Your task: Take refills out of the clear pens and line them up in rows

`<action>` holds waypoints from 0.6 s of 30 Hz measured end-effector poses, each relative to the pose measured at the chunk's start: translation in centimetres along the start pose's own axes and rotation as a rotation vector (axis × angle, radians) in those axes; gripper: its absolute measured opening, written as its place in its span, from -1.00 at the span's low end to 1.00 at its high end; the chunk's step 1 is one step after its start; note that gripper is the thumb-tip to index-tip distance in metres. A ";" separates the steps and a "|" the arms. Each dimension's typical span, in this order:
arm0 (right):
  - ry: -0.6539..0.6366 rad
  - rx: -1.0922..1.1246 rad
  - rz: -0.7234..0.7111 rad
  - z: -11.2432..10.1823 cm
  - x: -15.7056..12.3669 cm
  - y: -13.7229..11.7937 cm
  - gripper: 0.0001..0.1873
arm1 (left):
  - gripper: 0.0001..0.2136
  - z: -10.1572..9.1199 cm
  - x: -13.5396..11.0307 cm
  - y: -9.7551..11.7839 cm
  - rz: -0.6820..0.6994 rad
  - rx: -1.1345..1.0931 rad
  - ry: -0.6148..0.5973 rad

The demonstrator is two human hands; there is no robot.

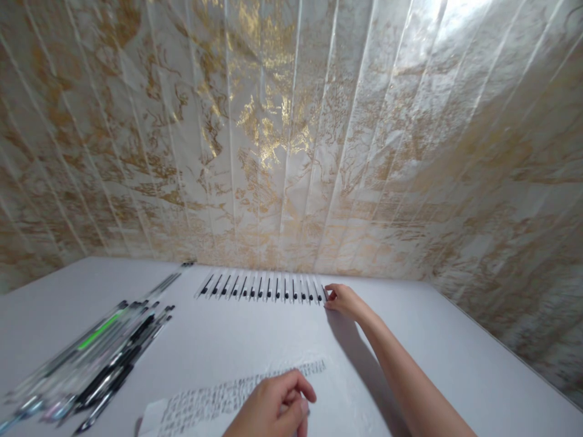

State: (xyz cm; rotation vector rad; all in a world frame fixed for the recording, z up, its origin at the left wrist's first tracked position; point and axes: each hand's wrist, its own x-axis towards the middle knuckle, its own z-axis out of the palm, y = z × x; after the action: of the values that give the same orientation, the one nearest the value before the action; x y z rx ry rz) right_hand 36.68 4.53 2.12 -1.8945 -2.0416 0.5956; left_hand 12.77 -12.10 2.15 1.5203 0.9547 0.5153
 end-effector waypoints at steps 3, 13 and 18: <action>0.003 0.019 -0.004 -0.1 -0.3 0.0 -0.45 | -0.83 0.0 0.0 -0.1 0.002 -0.005 -0.003; -0.025 0.079 -0.044 -0.8 -1.1 1.0 -0.47 | -0.84 -0.1 0.2 0.1 -0.025 0.014 -0.011; 0.001 0.104 -0.087 -0.5 -0.8 1.4 -0.53 | -0.85 -0.1 0.2 0.2 -0.025 0.021 -0.006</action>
State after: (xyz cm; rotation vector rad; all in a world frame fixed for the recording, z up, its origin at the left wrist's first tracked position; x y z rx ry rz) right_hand 38.25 3.84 1.95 -1.7380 -2.0388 0.6657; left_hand 12.80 -11.88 2.32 1.5259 0.9759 0.4843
